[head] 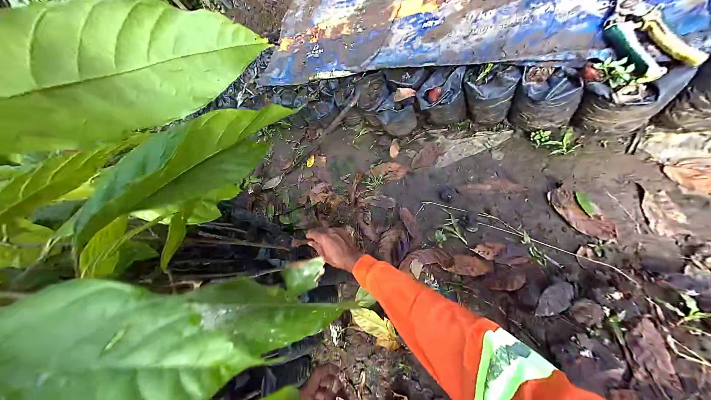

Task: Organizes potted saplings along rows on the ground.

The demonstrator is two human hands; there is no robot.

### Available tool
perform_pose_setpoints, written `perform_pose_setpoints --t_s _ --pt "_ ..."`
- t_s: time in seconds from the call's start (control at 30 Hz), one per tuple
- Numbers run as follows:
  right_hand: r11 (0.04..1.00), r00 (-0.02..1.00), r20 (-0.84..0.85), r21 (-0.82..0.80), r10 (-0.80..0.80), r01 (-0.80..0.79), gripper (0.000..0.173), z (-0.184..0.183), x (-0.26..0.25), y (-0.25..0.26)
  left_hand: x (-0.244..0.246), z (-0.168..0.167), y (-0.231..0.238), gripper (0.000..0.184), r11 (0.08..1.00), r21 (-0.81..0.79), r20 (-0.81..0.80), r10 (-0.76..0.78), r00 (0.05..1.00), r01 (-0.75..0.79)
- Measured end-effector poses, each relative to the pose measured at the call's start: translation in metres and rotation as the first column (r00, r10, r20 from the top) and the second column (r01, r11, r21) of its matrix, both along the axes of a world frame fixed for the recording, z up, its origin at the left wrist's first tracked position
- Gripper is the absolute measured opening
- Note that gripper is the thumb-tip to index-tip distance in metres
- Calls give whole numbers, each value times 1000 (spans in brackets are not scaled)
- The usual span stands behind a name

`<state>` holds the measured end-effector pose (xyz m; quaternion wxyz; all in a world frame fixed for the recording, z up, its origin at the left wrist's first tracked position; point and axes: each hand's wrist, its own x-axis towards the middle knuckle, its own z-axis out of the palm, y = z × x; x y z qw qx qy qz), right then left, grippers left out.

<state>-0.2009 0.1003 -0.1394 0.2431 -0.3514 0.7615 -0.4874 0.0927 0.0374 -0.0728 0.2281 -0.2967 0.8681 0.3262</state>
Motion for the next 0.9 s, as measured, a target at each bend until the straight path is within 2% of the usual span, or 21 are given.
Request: perform_pose_setpoints --t_s 0.03,0.1,0.17,0.2,0.23,0.27,0.3,0.33,0.4,0.5,0.57,0.6,0.73,0.77,0.83,0.9 --pt "994 992 75 -48 -98 102 33 -6 -4 3 -11 11 9 28 999 -17 -161 -34 986 31" --pt "952 938 189 -43 -291 304 35 -11 -17 24 -43 32 21 40 997 -59 -351 -69 934 52" --pt "902 894 121 69 -431 425 42 -21 -31 56 -81 51 19 58 985 -142 -425 -146 893 94" --pt "895 895 75 111 -441 432 48 -29 -37 70 -101 60 15 63 974 -198 -452 -194 871 114" --pt "905 909 48 132 -414 405 55 -35 -41 81 -118 68 10 60 963 -249 -483 -213 849 101" --pt "932 937 49 134 -346 337 65 -40 -43 89 -130 73 7 46 957 -287 -537 -190 822 33" --pt "962 965 62 116 -254 246 75 -43 -42 91 -139 76 7 26 951 -294 -607 -112 787 -91" --pt "986 984 87 83 -154 147 84 -47 -39 89 -147 76 7 20 936 -270 -672 -16 740 -225" --pt "1000 991 131 -6 13 -12 99 -58 -26 73 -154 69 7 28 890 -148 -760 177 625 -432" --pt "991 977 173 -62 125 -116 112 -79 -1 36 -145 47 -4 7 825 25 -806 351 477 -565" --pt "988 969 199 -66 148 -138 115 -88 14 13 -143 38 -11 30 826 5 -785 353 510 -564" --pt "989 967 210 -64 147 -136 116 -92 21 3 -145 36 -12 36 823 -16 -764 356 538 -568" --pt "994 971 214 -32 109 -104 117 -92 34 -15 -150 38 -24 24 841 -101 -684 329 651 -531" --pt "995 973 208 -34 102 -97 116 -92 34 -15 -150 40 -28 24 854 -111 -671 314 672 -509" --pt "996 977 192 -32 90 -85 114 -93 34 -14 -149 41 -33 35 885 -116 -650 276 708 -451" --pt "998 980 186 -12 70 -69 113 -90 35 -10 -150 44 -35 36 906 -113 -627 253 737 -408"
